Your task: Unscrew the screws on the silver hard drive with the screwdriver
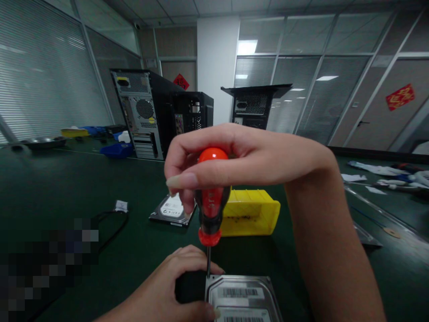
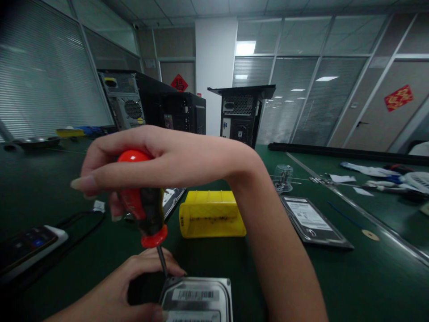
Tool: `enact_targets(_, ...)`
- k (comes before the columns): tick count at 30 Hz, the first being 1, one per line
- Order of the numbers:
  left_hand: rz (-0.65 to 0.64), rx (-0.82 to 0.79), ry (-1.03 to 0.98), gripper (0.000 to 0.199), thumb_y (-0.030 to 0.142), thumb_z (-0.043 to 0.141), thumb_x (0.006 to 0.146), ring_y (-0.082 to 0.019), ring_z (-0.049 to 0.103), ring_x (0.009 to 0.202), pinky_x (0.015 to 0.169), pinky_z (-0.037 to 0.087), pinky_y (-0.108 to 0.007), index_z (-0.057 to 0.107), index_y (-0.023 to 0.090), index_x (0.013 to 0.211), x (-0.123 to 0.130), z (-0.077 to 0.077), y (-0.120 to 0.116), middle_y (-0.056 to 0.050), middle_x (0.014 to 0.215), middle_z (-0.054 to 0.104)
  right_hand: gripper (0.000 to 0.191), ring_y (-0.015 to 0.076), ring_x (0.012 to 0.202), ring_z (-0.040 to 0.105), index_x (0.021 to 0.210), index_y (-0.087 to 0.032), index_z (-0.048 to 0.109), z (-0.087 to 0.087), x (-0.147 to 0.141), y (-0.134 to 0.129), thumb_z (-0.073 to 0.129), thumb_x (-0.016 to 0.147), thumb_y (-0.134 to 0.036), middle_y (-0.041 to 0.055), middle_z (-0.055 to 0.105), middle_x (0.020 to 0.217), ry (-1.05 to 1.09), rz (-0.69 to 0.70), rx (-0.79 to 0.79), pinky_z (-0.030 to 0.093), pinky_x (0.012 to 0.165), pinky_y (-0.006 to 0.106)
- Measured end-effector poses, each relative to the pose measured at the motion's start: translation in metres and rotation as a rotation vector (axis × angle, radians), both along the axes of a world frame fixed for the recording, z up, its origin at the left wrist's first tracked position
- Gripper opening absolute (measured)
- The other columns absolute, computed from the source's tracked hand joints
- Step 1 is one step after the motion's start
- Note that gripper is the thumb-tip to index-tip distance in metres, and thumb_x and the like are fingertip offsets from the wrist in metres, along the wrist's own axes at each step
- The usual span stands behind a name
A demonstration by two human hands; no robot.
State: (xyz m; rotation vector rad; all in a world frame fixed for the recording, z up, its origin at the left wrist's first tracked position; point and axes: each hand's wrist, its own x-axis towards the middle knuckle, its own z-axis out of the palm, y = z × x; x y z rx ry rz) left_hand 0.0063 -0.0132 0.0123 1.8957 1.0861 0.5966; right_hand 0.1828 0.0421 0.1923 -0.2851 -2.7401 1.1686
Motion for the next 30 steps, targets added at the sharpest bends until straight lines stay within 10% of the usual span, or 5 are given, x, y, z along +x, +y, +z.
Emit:
enact_targets(10, -0.027, -0.001, 0.02, 0.037, 0.036, 0.079, 0.066, -0.027, 0.056, 0.102, 0.092, 0.04, -0.04, 0.07, 0.031, 0.101, -0.001, 0.001, 0.003, 0.0, 0.102, 0.065, 0.039, -0.0007, 0.072, 0.054, 0.12, -0.016, 0.04, -0.003, 0.009, -0.002, 0.046, 0.088, -0.037, -0.0012, 0.055, 0.095, 0.004, -0.254, 0.182, 0.045, 0.059, 0.006)
enact_targets(30, -0.041, 0.013, 0.016, 0.038, 0.037, 0.079, 0.067, -0.027, 0.056, 0.102, 0.093, 0.041, -0.041, 0.069, 0.03, 0.102, -0.002, -0.001, 0.003, -0.001, 0.103, 0.065, 0.02, 0.0005, 0.088, 0.054, 0.103, -0.003, 0.051, -0.002, 0.015, 0.018, 0.043, 0.089, -0.014, 0.0046, 0.055, 0.099, 0.118, 0.081, 0.11, 0.049, 0.078, 0.008)
